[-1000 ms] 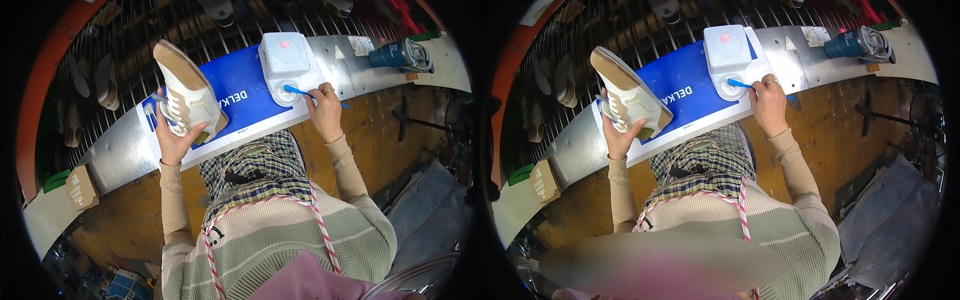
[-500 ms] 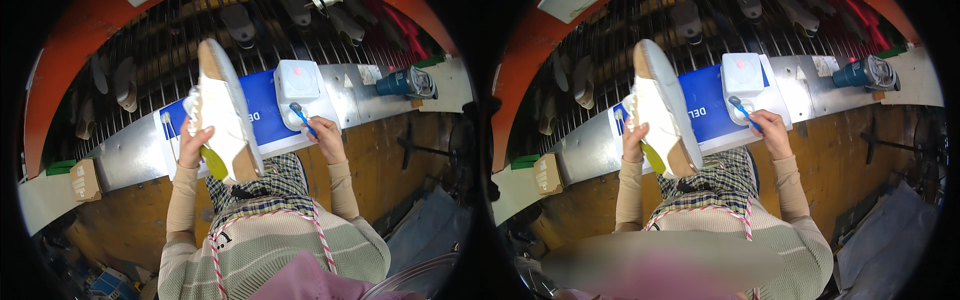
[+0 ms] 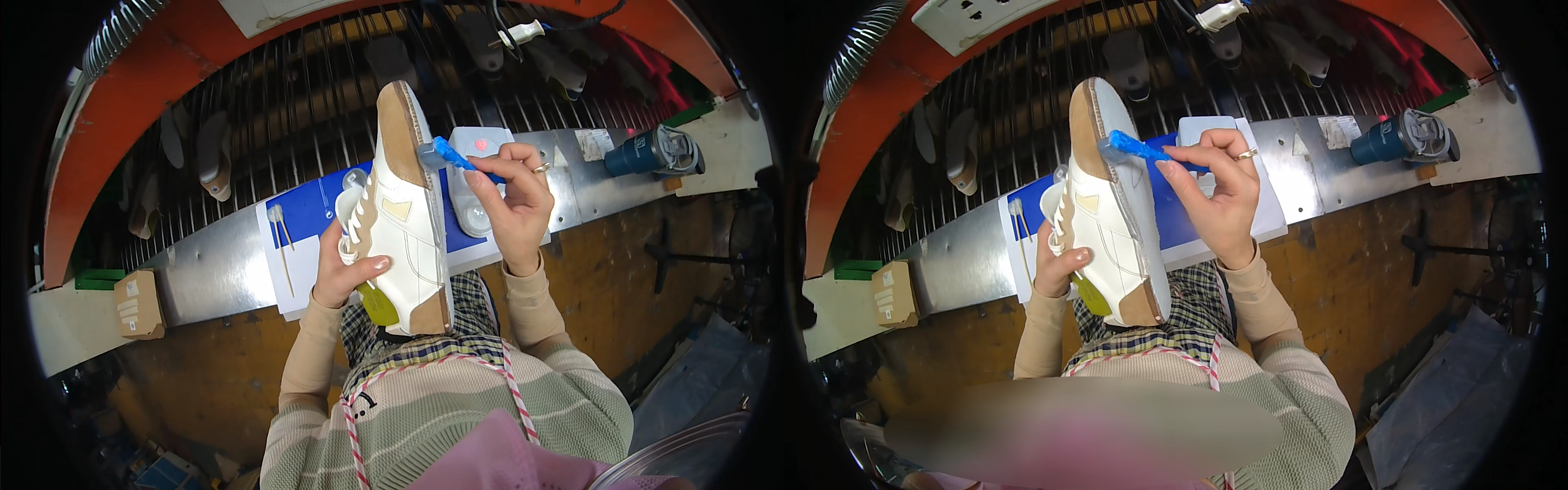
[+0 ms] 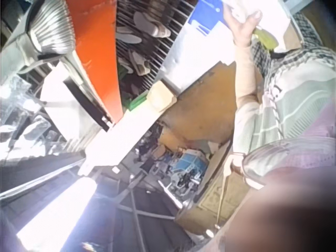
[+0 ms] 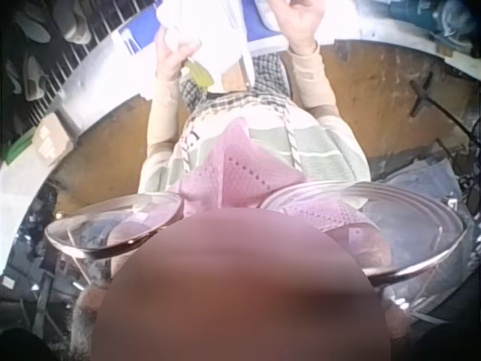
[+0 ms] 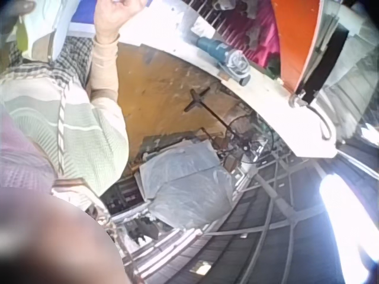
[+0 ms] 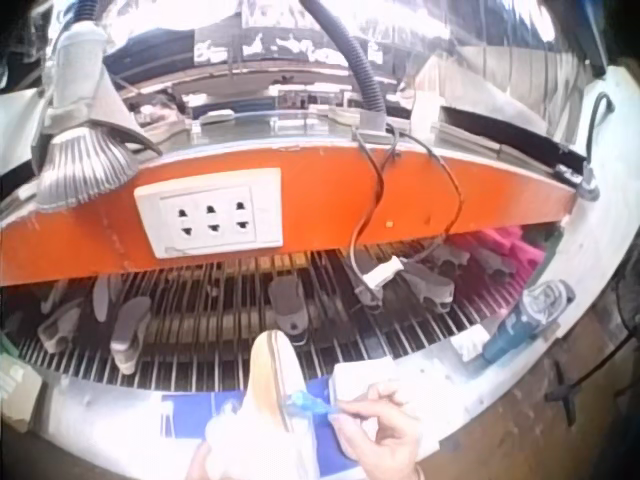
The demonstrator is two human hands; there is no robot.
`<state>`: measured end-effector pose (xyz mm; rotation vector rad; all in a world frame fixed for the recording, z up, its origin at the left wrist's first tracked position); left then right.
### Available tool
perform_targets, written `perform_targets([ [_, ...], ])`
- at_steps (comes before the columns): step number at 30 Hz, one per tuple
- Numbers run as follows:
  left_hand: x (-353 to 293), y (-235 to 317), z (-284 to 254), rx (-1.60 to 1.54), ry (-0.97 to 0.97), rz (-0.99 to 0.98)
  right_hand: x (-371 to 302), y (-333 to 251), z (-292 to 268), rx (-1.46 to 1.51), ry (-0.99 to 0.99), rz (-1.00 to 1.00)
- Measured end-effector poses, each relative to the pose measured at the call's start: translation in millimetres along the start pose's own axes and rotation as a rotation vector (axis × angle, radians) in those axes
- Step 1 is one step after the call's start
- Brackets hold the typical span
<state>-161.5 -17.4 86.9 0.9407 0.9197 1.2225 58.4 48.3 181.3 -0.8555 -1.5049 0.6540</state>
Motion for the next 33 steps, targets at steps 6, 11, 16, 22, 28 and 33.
perform_targets([
  [6, -8.8, 9.2, 0.7, 0.096, -0.001, 0.039, 25.7, -25.1, -6.0, -0.178, -0.009, -0.172],
  [11, -14.6, 11.7, -0.2, 0.192, -0.033, 0.076, 49.0, -41.0, -6.2, -0.260, -0.047, -0.291],
  [16, -16.5, 9.6, -4.8, 0.161, -0.018, 0.049, 63.6, -48.1, -4.6, -0.317, -0.071, -0.373],
  [22, -15.8, 12.8, -6.3, 0.115, -0.017, 0.054, 66.0, -53.1, 0.1, -0.273, -0.196, -0.429],
  [28, -13.7, 11.1, -9.2, 0.036, 0.002, 0.041, 53.8, -55.0, 0.5, -0.209, -0.272, -0.422],
  [33, -12.6, 12.2, -10.9, 0.004, 0.013, 0.027, 43.7, -55.7, -0.2, -0.150, -0.311, -0.412],
])
Point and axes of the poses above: each hand's wrist, its own x-axis towards the middle knuckle, its own z-axis out of the palm, y = z × x, the point moved 10 cm from there along x, towards the middle knuckle, and after that the axes turned 1 degree about -y, right-handed, at the moved point
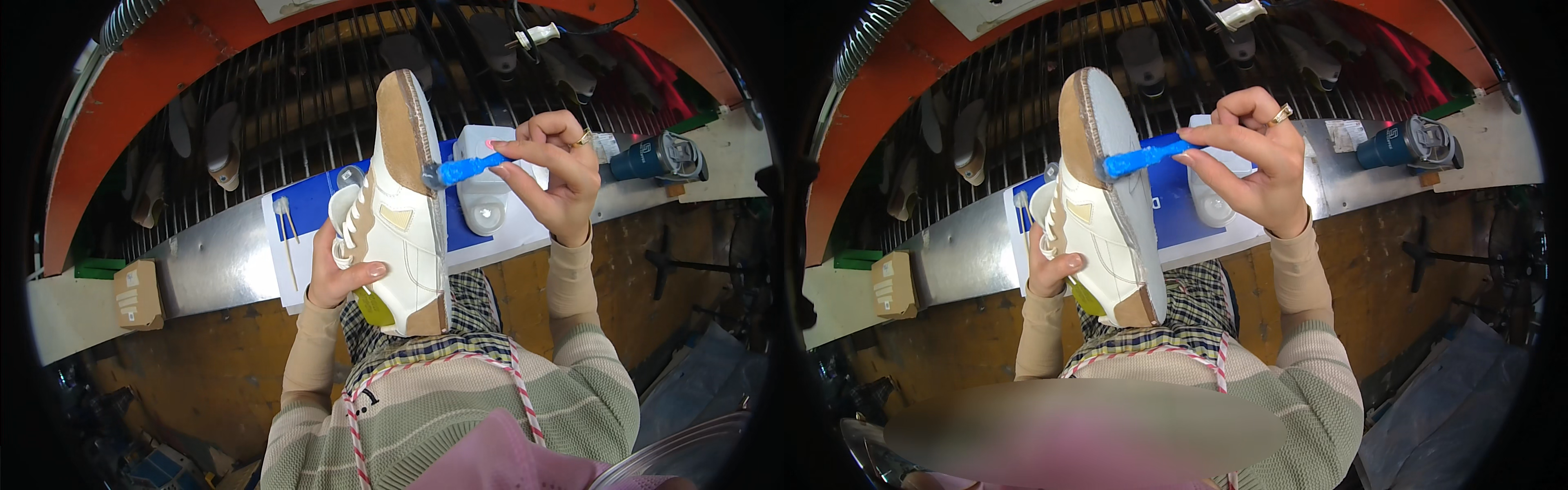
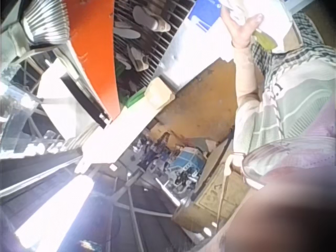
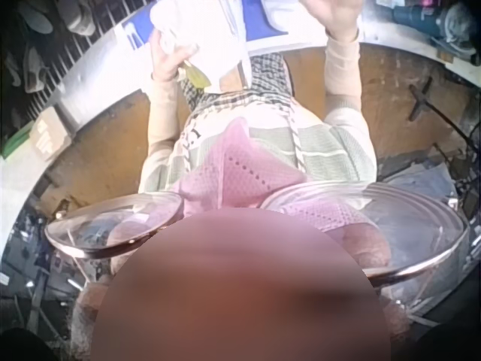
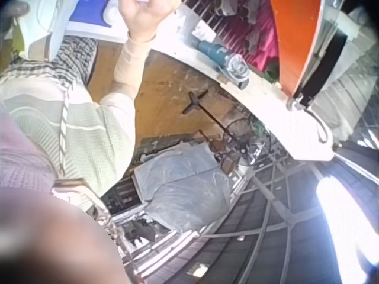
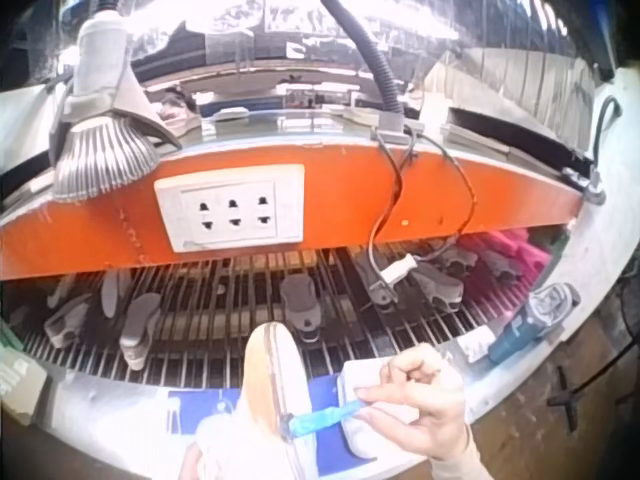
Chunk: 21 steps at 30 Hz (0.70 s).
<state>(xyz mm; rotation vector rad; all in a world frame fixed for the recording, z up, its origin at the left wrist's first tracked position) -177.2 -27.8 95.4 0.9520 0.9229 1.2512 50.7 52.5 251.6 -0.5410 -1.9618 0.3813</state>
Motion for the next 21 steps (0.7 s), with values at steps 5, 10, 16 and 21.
perform_targets([
  [5, 5.6, 5.9, 8.8, -0.088, -0.014, 0.010, -4.8, 3.9, 10.2, 0.178, -0.024, 0.044],
  [10, 7.5, 9.5, 18.9, -0.163, 0.084, 0.004, -19.3, 56.0, 33.6, 0.355, 0.138, 0.488],
  [16, 12.0, 9.2, 13.5, -0.310, 0.165, -0.083, -59.2, 37.5, 42.4, 0.359, 0.164, 0.539],
  [21, 11.8, 9.8, 10.0, -0.321, 0.192, -0.066, -79.1, 23.1, 33.6, 0.243, 0.205, 0.561],
])
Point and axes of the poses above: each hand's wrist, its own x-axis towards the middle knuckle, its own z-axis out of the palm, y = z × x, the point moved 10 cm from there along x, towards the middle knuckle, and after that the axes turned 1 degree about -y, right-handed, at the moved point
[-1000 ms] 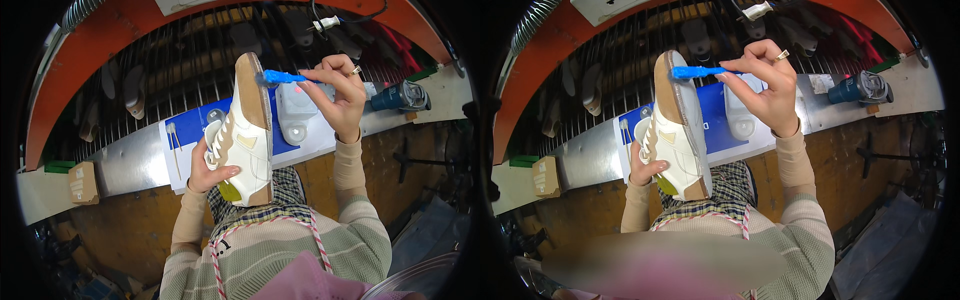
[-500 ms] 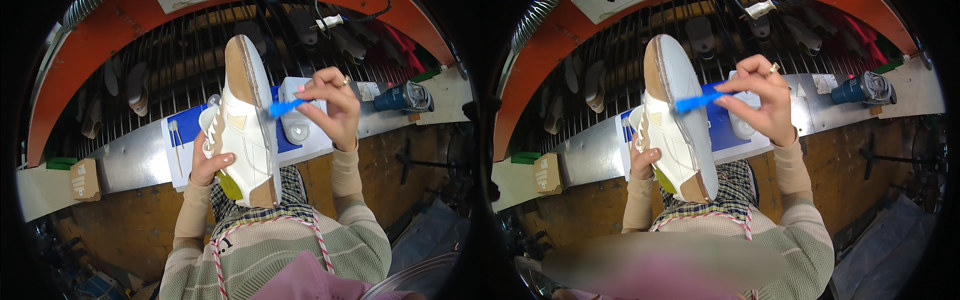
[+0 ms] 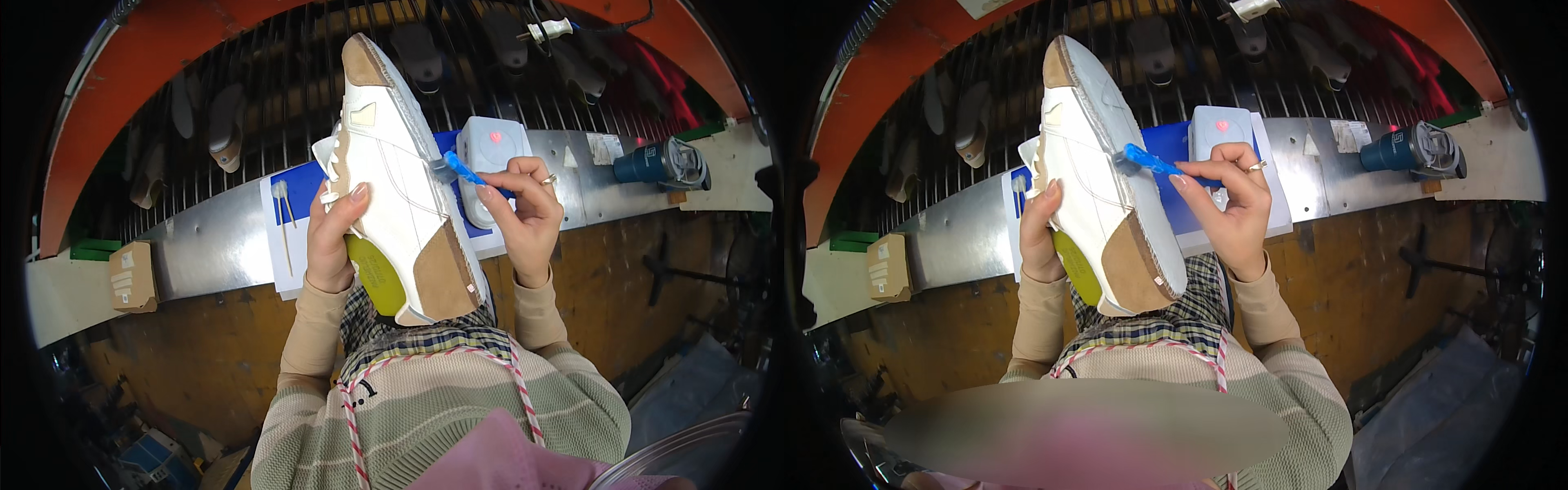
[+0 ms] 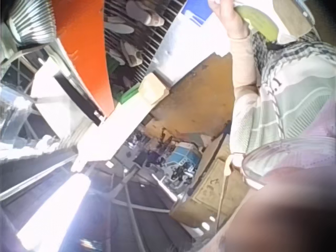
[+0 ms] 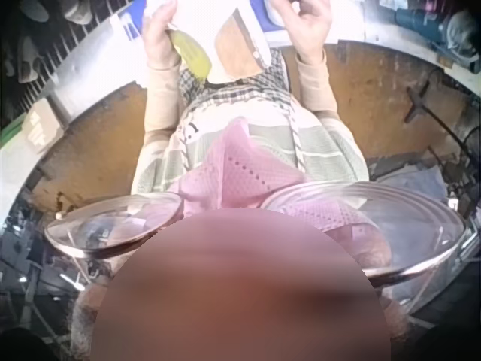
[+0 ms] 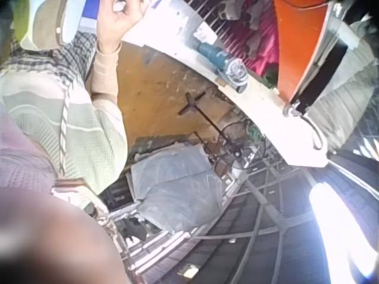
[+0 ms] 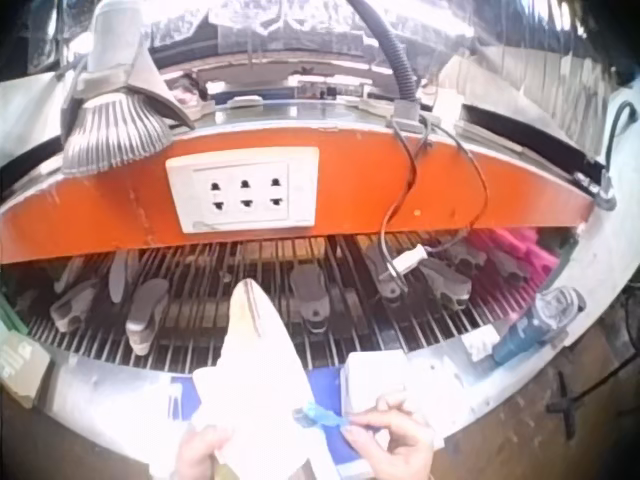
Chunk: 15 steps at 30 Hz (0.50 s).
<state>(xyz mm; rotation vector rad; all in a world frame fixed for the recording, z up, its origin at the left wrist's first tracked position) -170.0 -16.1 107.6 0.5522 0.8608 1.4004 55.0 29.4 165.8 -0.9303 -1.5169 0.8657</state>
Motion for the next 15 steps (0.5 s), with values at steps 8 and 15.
perform_targets([
  [8, -14.1, 6.6, 8.2, 0.096, 0.002, 0.069, 18.7, -39.8, 1.0, -0.287, 0.072, -0.348],
  [15, -21.0, 8.6, 15.8, 0.171, -0.010, 0.065, 35.7, -62.5, 5.1, -0.377, 0.132, -0.564],
])
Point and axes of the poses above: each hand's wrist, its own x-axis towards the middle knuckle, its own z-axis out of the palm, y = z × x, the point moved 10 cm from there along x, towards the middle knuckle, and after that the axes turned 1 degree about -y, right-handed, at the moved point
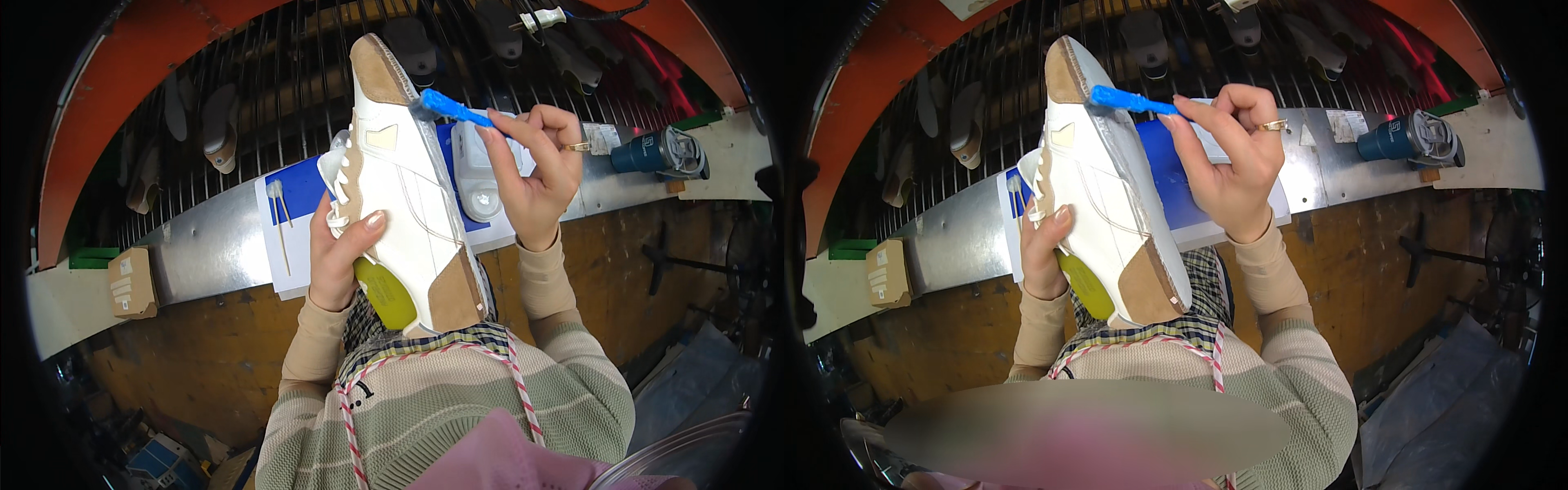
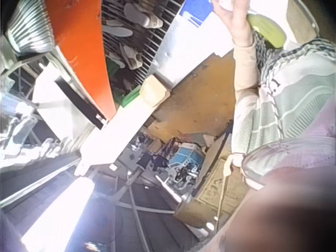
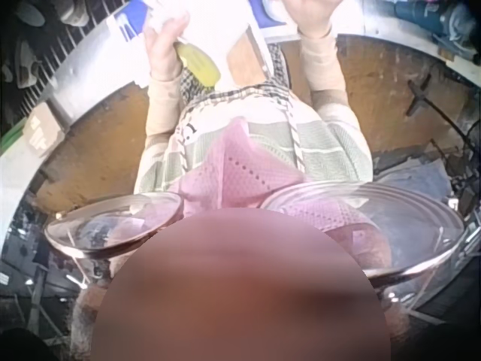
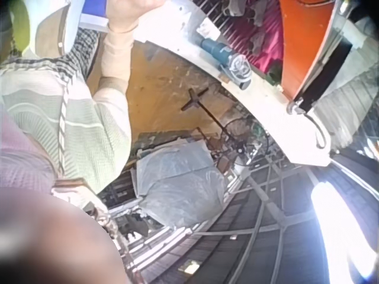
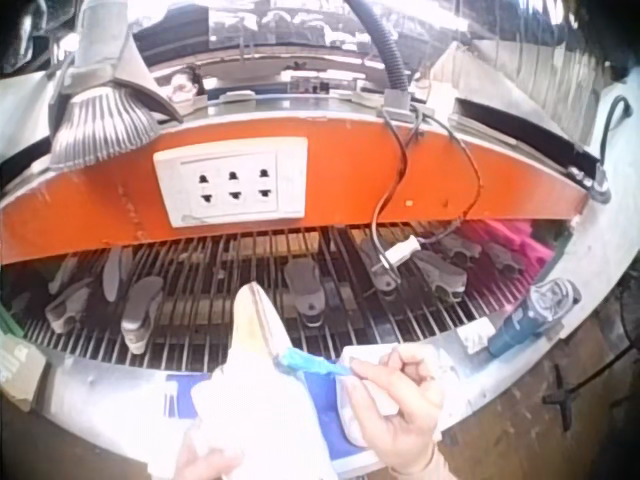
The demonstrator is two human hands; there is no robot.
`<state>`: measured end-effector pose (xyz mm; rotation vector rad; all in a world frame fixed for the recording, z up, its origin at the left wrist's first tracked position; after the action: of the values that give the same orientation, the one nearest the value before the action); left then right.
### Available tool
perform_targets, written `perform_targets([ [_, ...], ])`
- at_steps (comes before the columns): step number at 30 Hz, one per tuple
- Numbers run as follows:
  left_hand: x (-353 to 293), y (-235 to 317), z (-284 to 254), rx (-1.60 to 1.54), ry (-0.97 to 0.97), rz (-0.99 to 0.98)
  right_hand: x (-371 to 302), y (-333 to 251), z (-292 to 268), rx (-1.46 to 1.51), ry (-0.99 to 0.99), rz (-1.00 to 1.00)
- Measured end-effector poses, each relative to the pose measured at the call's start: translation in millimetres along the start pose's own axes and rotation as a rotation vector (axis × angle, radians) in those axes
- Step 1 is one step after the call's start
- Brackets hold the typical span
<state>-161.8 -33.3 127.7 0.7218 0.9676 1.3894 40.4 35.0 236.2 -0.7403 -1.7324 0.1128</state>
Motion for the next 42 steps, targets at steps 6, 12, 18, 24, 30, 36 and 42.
perform_targets([
  [6, -1.6, 0.3, 0.1, 0.034, -0.003, 0.002, 18.3, 2.6, -0.6, 0.034, -0.066, -0.043],
  [12, -1.9, 0.4, -5.6, -0.042, 0.015, -0.022, 15.9, -0.1, -6.9, 0.029, -0.163, -0.021],
  [18, -2.9, 2.9, -3.1, -0.040, 0.008, -0.011, 16.4, -7.4, -10.7, -0.025, -0.107, -0.075],
  [24, -4.8, 4.1, 0.5, -0.009, 0.002, -0.008, 28.5, -11.4, -11.0, -0.084, -0.037, -0.169],
  [30, -5.7, 4.8, -6.3, -0.049, 0.027, -0.011, 31.6, -7.3, -6.3, 0.042, -0.211, -0.146],
  [36, -4.3, 2.1, -16.4, -0.076, 0.034, -0.015, 19.3, -7.9, -6.8, 0.089, -0.303, -0.095],
  [42, -1.3, 1.6, -20.0, -0.128, 0.029, -0.012, -5.8, 3.9, -5.4, 0.267, -0.385, 0.165],
])
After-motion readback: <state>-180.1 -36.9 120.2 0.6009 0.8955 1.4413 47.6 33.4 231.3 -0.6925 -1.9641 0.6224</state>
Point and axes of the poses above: each hand's wrist, its own x-axis towards the middle knuckle, its own z-axis out of the palm, y = z × x, the point moved 10 cm from there along x, towards the middle knuckle, and after that the axes turned 1 degree about -y, right-handed, at the moved point
